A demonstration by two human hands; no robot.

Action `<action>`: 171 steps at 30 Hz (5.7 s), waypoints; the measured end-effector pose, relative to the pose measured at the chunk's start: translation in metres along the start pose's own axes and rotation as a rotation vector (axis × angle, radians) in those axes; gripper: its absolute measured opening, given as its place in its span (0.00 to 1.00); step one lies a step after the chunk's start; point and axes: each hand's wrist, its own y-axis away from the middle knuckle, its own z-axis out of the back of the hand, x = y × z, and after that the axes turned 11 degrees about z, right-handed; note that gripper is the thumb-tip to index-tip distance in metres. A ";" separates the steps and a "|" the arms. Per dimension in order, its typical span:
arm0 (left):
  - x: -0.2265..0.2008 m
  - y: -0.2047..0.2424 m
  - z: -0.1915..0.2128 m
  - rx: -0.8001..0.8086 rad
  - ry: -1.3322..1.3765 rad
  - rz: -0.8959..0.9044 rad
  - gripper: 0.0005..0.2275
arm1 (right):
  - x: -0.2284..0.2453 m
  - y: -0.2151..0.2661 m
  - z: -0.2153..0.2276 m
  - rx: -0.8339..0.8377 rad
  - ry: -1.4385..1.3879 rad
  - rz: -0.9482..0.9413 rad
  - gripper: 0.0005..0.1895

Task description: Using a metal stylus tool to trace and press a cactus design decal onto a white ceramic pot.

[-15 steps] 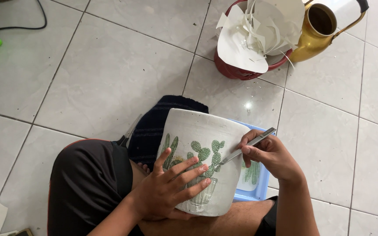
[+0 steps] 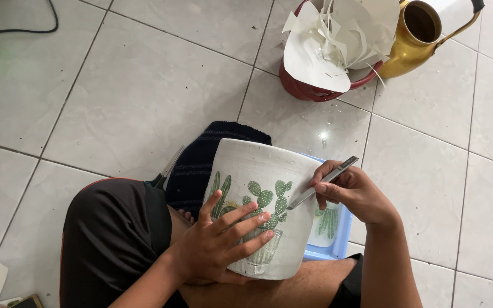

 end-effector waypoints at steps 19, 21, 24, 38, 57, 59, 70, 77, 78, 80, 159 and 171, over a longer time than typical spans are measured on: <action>-0.007 -0.001 0.001 -0.020 -0.018 -0.031 0.28 | -0.031 0.060 -0.137 -1.079 -0.083 0.249 0.06; -0.008 -0.002 0.000 -0.027 -0.012 -0.024 0.28 | -0.028 0.058 -0.147 -1.125 -0.006 0.283 0.05; -0.007 0.000 -0.003 -0.023 -0.025 -0.034 0.29 | -0.030 0.056 -0.153 -1.165 -0.006 0.265 0.06; -0.008 -0.001 -0.003 -0.055 -0.036 -0.040 0.29 | -0.033 0.056 -0.154 -1.177 0.015 0.265 0.05; -0.008 -0.001 -0.003 -0.057 -0.028 -0.043 0.28 | -0.020 0.056 -0.160 -1.190 0.125 0.216 0.06; -0.009 -0.002 -0.002 -0.067 -0.031 -0.044 0.28 | -0.024 0.057 -0.163 -1.200 0.135 0.249 0.06; -0.011 -0.002 -0.001 -0.048 -0.041 -0.047 0.28 | -0.032 0.054 -0.180 -1.303 0.154 0.374 0.06; -0.010 -0.002 -0.001 -0.040 -0.035 -0.051 0.28 | -0.027 0.054 -0.186 -1.335 0.212 0.354 0.06; -0.010 -0.001 -0.001 -0.033 -0.034 -0.052 0.28 | -0.029 0.054 -0.186 -1.342 0.200 0.358 0.05; -0.011 -0.002 -0.001 -0.047 -0.032 -0.052 0.28 | -0.029 0.054 -0.189 -1.357 0.199 0.381 0.05; 0.000 0.004 0.000 -0.141 -0.001 -0.040 0.30 | 0.007 0.034 -0.054 -0.293 0.050 0.200 0.06; 0.007 0.009 -0.008 -0.120 0.038 -0.026 0.29 | -0.013 0.020 -0.034 -0.159 -0.061 0.159 0.08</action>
